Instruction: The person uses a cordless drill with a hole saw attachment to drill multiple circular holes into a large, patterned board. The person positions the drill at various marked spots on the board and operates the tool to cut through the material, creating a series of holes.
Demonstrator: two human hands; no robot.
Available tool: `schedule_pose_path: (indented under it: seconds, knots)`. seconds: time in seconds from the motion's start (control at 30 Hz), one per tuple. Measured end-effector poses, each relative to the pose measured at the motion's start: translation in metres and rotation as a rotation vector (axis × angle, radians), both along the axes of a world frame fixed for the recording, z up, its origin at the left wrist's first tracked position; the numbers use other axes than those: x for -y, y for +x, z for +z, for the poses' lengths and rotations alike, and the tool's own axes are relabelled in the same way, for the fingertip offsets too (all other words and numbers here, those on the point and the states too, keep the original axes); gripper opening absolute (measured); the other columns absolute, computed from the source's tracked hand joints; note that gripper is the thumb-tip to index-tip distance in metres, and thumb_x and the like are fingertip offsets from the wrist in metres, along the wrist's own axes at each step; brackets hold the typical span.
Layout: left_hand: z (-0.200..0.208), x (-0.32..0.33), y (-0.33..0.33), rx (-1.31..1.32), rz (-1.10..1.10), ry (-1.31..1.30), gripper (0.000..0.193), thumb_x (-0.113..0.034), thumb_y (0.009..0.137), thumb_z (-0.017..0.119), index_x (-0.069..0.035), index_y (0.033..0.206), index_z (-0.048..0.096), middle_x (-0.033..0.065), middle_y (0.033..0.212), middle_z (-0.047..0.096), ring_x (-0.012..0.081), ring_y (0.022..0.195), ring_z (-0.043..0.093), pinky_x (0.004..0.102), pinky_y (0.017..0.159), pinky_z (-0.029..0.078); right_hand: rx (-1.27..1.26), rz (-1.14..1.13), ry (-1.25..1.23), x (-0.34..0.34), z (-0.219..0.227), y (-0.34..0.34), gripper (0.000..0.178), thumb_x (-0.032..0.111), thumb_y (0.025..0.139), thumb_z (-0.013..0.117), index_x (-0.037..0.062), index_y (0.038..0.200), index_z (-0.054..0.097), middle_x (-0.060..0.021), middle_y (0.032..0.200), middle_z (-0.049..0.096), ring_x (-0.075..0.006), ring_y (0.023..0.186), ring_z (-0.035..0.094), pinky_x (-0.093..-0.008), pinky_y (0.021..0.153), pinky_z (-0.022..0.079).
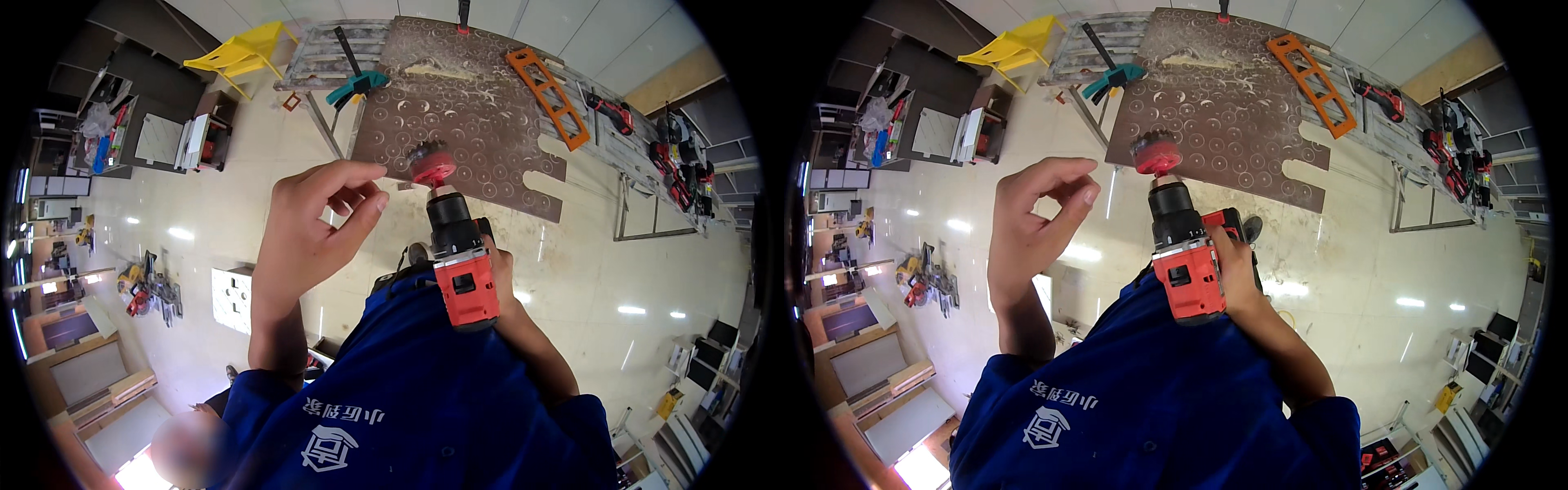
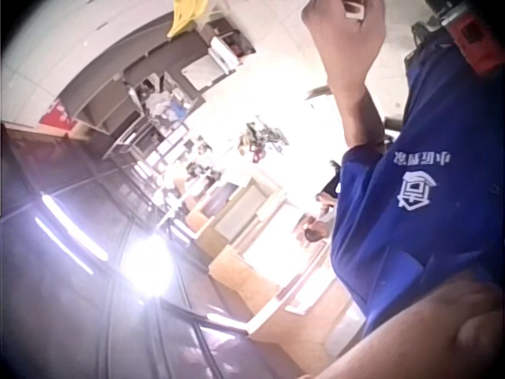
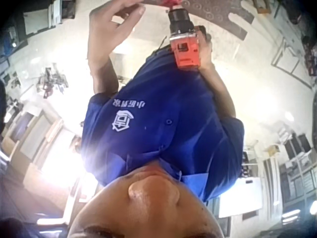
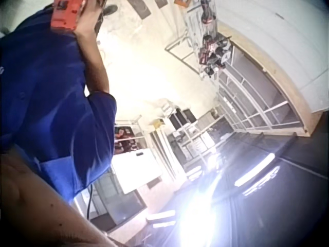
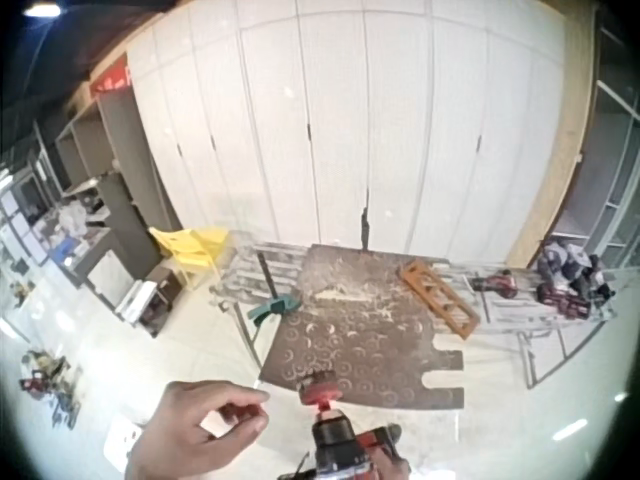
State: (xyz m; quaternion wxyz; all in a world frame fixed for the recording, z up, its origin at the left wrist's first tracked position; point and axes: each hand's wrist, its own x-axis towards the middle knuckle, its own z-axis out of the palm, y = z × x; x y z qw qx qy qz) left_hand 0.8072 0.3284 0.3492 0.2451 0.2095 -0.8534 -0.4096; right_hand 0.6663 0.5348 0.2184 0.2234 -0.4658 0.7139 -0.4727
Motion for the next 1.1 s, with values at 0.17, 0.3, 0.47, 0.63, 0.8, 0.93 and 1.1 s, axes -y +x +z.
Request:
schedule_pose_path:
  seconds: [0.17, 0.3, 0.47, 0.63, 0.8, 0.93, 1.1]
  knots:
    - [-0.008, 0.0, -0.01, 0.013, -0.01, -0.002, 0.02, 0.0, 0.08, 0.072, -0.001, 0.1, 0.068, 0.0064, 0.081, 0.067, 0.0112, 0.067, 0.062, 0.0236, 0.061, 0.048, -0.052, -0.009, 0.002, 0.0, -0.003, 0.0, 0.05, 0.019, 0.067, 0.08, -0.0023, 0.106, 0.056, -0.0174, 0.079, 0.069, -0.0325, 0.07, 0.069, -0.0368, 0.065, 0.054]
    - [-0.009, 0.006, -0.025, 0.069, -0.062, -0.294, 0.021, -0.006, 0.078, 0.076, -0.005, 0.098, 0.07, 0.006, 0.081, 0.064, 0.0156, 0.066, 0.062, 0.0261, 0.057, 0.048, -0.034, 0.009, -0.012, 0.001, -0.001, 0.001, 0.05, 0.019, 0.068, 0.08, -0.0021, 0.107, 0.056, -0.0178, 0.079, 0.068, -0.0333, 0.07, 0.069, -0.037, 0.065, 0.054]
    - [-0.01, 0.008, -0.039, 0.044, -0.149, -0.54, 0.02, -0.013, 0.075, 0.078, -0.008, 0.093, 0.071, 0.0039, 0.08, 0.059, 0.0202, 0.067, 0.06, 0.0301, 0.058, 0.049, -0.031, 0.034, -0.044, 0.002, -0.007, 0.003, 0.053, 0.018, 0.067, 0.083, 0.0011, 0.109, 0.055, -0.0107, 0.083, 0.071, -0.0246, 0.07, 0.071, -0.0334, 0.065, 0.056]
    - [-0.007, 0.011, -0.045, 0.066, -0.188, -0.634, 0.016, -0.016, 0.076, 0.077, -0.01, 0.088, 0.071, 0.0023, 0.079, 0.057, 0.0201, 0.068, 0.06, 0.032, 0.058, 0.05, -0.004, 0.057, -0.079, 0.005, 0.003, 0.003, 0.054, 0.016, 0.067, 0.081, -0.0002, 0.113, 0.057, -0.0127, 0.085, 0.072, -0.0242, 0.074, 0.072, -0.0325, 0.067, 0.056]
    - [-0.009, 0.014, -0.05, 0.073, -0.24, -0.664, 0.012, -0.015, 0.076, 0.076, -0.009, 0.085, 0.069, 0.0024, 0.078, 0.055, 0.0205, 0.07, 0.059, 0.0323, 0.059, 0.05, -0.004, 0.051, -0.09, 0.005, 0.002, 0.002, 0.052, 0.015, 0.068, 0.08, -0.0005, 0.112, 0.057, -0.0134, 0.086, 0.071, -0.0259, 0.074, 0.072, -0.033, 0.067, 0.055]
    - [-0.011, 0.014, -0.052, 0.071, -0.264, -0.693, 0.012, -0.013, 0.075, 0.075, -0.009, 0.084, 0.069, 0.0028, 0.079, 0.054, 0.0214, 0.073, 0.059, 0.0333, 0.061, 0.05, -0.003, 0.06, -0.101, 0.005, 0.003, 0.003, 0.052, 0.015, 0.068, 0.08, -0.0007, 0.112, 0.057, -0.0138, 0.085, 0.071, -0.027, 0.074, 0.072, -0.0337, 0.067, 0.055]
    - [-0.01, 0.012, -0.051, 0.157, -0.288, -0.741, 0.018, -0.013, 0.076, 0.073, -0.01, 0.094, 0.07, 0.0052, 0.102, 0.061, 0.0244, 0.096, 0.06, 0.0369, 0.08, 0.05, -0.019, 0.047, -0.104, 0.001, -0.002, 0.002, 0.053, 0.015, 0.067, 0.08, -0.0009, 0.112, 0.057, -0.0135, 0.085, 0.071, -0.0271, 0.073, 0.072, -0.0344, 0.067, 0.055]
